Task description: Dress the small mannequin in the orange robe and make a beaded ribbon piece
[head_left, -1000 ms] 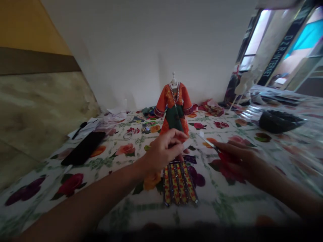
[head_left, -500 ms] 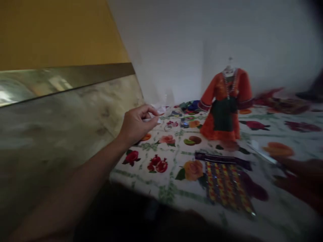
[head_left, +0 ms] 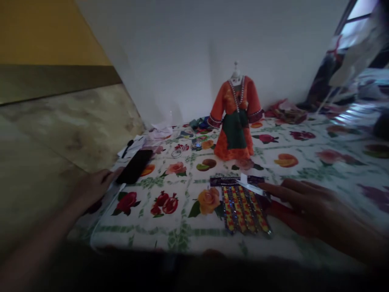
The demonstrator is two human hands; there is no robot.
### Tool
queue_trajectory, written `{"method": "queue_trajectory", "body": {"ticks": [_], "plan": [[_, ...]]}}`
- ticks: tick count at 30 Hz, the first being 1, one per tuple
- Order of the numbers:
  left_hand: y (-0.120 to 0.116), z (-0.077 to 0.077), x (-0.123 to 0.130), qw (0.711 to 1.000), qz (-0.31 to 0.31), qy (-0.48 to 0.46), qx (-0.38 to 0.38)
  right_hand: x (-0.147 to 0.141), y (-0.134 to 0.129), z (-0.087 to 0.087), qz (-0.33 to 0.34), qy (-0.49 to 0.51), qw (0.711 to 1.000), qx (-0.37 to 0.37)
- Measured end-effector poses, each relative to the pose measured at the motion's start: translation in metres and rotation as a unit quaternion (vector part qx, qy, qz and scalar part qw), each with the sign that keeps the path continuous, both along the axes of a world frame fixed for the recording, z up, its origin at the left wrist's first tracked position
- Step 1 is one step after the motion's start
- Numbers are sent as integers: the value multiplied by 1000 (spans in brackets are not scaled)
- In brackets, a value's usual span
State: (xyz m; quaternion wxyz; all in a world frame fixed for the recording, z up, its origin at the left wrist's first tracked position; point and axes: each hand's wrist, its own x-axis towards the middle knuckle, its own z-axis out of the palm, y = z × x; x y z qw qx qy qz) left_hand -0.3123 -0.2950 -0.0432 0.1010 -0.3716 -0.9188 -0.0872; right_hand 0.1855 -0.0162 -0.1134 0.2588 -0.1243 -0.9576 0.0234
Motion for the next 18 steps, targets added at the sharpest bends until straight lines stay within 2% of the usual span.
{"method": "queue_trajectory", "body": {"ticks": [2,3,5,6,8,9,12,14,18], "plan": [[3,8,1,998,-42,30,-31,-3,-2,0,-10,-28,1000,-3],[8,12,9,996,-58,57,-20,-4,-2,0,-4,-37,999,-5],[25,22,41,992,-103,73,22,-7,-3,0,3,-46,999,-1],[37,25,64,990,-126,49,41,-8,-4,-1,4,-52,999,8],[65,29,115,977,-193,-70,62,-10,-5,-1,1,-56,998,32],[80,29,141,960,-232,-146,52,-11,-6,-1,-1,-54,997,45],[121,23,200,885,-329,-328,23,-13,-10,0,1,-55,996,67],[140,15,221,844,-354,-403,9,-14,-12,2,4,-63,996,66],[163,3,231,807,-362,-466,-3,-16,-15,8,10,-52,996,71]]}}
